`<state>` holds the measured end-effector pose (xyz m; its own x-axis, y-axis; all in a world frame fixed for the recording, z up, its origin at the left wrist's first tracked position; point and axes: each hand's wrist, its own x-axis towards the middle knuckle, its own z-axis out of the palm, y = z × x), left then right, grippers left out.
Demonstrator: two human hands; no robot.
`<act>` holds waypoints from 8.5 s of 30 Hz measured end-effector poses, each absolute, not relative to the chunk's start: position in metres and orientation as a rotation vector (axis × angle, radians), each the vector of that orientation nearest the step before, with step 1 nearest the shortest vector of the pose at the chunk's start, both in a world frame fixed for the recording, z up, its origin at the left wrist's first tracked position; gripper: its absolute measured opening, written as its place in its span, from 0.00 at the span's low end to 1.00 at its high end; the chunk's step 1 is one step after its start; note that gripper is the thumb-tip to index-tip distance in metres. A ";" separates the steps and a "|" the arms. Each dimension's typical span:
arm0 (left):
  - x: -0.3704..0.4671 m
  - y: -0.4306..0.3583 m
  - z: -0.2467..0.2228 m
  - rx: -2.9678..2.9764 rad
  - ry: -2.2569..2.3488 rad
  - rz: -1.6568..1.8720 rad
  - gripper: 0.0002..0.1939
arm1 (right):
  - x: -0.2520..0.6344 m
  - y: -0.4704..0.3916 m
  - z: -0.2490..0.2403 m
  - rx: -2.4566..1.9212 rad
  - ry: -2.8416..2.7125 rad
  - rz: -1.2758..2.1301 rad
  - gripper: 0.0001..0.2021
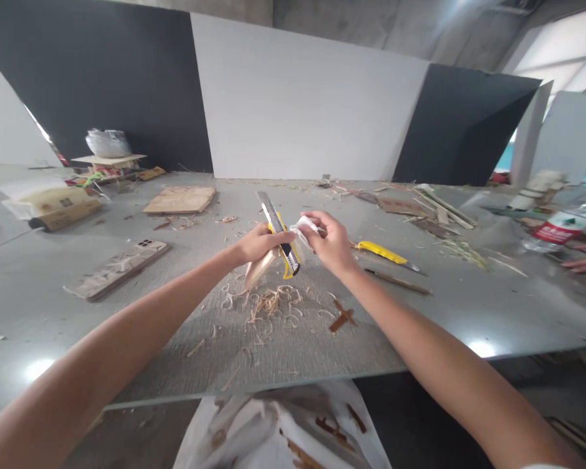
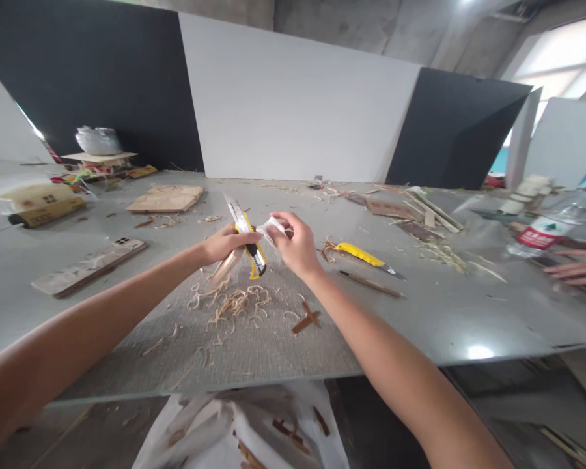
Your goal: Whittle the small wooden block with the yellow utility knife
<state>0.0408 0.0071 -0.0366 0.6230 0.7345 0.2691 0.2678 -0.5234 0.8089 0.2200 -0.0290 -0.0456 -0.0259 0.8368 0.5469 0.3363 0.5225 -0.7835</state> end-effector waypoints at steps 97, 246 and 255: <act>0.019 0.045 -0.072 2.111 0.763 1.099 0.11 | 0.253 -0.045 -0.056 -1.333 -2.321 0.973 0.24; 0.033 0.015 -0.069 1.826 0.390 0.965 0.06 | 0.249 -0.042 -0.058 -1.303 -2.418 0.986 0.21; 0.035 0.018 -0.072 1.892 0.380 0.937 0.05 | 0.246 -0.044 -0.058 -1.326 -2.393 0.879 0.21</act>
<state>0.0349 0.0176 -0.0718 0.6573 0.6081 0.4453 -0.1253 -0.4944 0.8602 0.2464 -0.0437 -0.0579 -0.5458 0.8360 -0.0565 0.6738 0.3978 -0.6226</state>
